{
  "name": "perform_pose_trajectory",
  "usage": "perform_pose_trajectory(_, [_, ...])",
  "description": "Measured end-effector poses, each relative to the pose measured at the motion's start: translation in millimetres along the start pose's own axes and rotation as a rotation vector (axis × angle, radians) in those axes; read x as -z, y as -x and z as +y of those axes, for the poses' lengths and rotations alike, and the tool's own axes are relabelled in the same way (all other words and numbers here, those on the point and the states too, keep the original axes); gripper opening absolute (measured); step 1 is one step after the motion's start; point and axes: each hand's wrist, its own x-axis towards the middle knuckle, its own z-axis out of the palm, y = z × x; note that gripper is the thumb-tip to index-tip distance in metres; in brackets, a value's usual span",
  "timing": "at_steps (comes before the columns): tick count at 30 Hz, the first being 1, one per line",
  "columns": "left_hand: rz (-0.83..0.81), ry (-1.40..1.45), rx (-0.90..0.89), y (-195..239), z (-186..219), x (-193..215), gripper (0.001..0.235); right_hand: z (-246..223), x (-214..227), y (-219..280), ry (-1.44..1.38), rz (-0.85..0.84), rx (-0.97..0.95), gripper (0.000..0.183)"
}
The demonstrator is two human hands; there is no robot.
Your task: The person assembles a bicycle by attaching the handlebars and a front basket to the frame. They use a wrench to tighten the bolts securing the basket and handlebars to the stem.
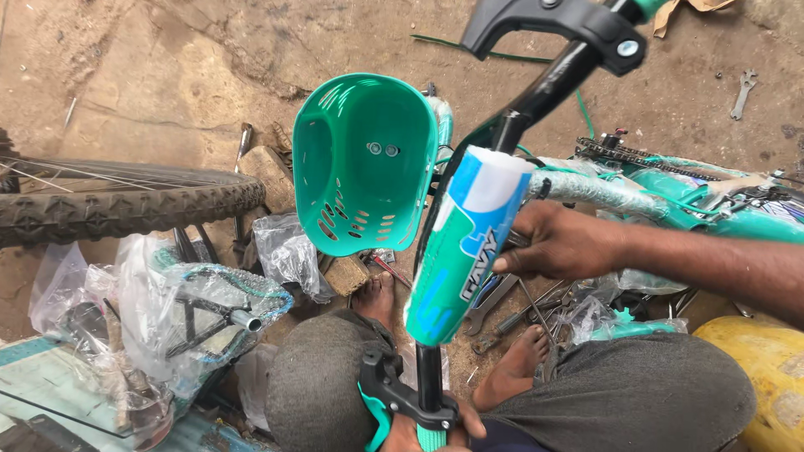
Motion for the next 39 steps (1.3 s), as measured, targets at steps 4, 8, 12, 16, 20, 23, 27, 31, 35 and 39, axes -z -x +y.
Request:
perform_pose_trajectory(4, [-0.160,0.489,0.228,-1,-31,28,0.095,5,-12,0,-0.139,0.074,0.252,0.024])
perform_pose_trajectory(8, [-0.116,0.531,0.324,8,-55,49,0.102,16,-26,-1,-0.250,0.131,0.339,0.021])
perform_pose_trajectory(12, [-0.099,0.554,0.376,8,-58,50,0.106,29,-47,-4,-0.439,0.190,0.194,0.012])
perform_pose_trajectory(16, [-0.250,0.402,0.034,-10,-35,22,0.085,41,-72,-14,-0.631,0.325,0.291,0.007])
perform_pose_trajectory(20, [0.047,-0.082,0.082,2,23,-24,0.049,35,-95,-23,0.107,0.777,0.599,0.007])
perform_pose_trajectory(23, [0.134,-0.208,0.110,-7,68,-51,0.042,13,-115,-30,-0.899,0.722,0.305,0.019])
perform_pose_trajectory(27, [0.156,-0.146,0.098,-19,92,-70,0.040,11,-125,-34,-0.759,0.749,0.565,0.019])
perform_pose_trajectory(31, [0.161,-0.150,0.086,-5,79,-75,0.036,24,-145,-18,-0.831,0.688,0.531,0.024])
perform_pose_trajectory(35, [0.240,-0.287,0.043,6,63,-64,0.035,30,-134,7,-0.397,0.601,0.488,0.026])
perform_pose_trajectory(39, [0.259,-0.293,0.040,8,56,-60,0.034,22,-77,22,0.046,0.512,0.322,0.027])
